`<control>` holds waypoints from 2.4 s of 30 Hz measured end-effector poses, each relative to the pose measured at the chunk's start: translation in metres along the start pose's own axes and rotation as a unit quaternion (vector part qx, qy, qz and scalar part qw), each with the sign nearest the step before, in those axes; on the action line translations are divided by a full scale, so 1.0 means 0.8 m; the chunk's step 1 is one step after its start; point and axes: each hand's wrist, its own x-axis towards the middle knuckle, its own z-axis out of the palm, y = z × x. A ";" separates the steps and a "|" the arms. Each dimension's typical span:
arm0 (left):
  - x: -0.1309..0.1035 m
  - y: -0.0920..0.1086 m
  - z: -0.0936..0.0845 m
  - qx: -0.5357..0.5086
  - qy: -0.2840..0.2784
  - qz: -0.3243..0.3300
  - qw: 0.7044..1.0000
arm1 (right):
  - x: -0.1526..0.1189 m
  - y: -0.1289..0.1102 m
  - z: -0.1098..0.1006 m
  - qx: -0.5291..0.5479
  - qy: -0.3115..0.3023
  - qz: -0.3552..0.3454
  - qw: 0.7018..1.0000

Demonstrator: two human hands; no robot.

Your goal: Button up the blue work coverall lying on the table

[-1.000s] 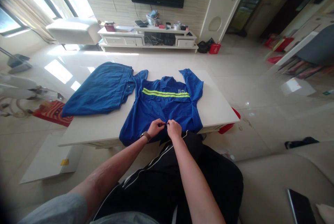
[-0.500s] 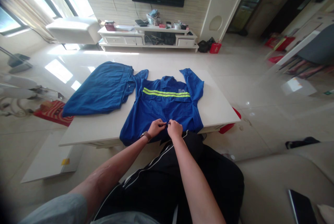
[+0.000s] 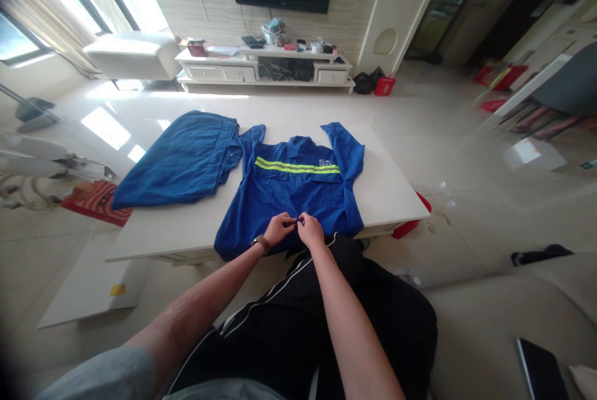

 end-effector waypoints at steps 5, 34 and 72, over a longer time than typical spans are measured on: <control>-0.001 0.001 0.000 0.001 0.000 -0.004 1.000 | 0.002 0.002 0.003 -0.009 -0.002 0.008 1.000; -0.001 0.000 0.001 0.020 -0.012 0.012 1.000 | -0.002 -0.004 -0.001 -0.045 -0.012 0.019 0.999; -0.001 0.001 0.002 0.040 -0.016 0.008 0.999 | -0.006 -0.009 -0.007 -0.057 -0.019 0.031 0.998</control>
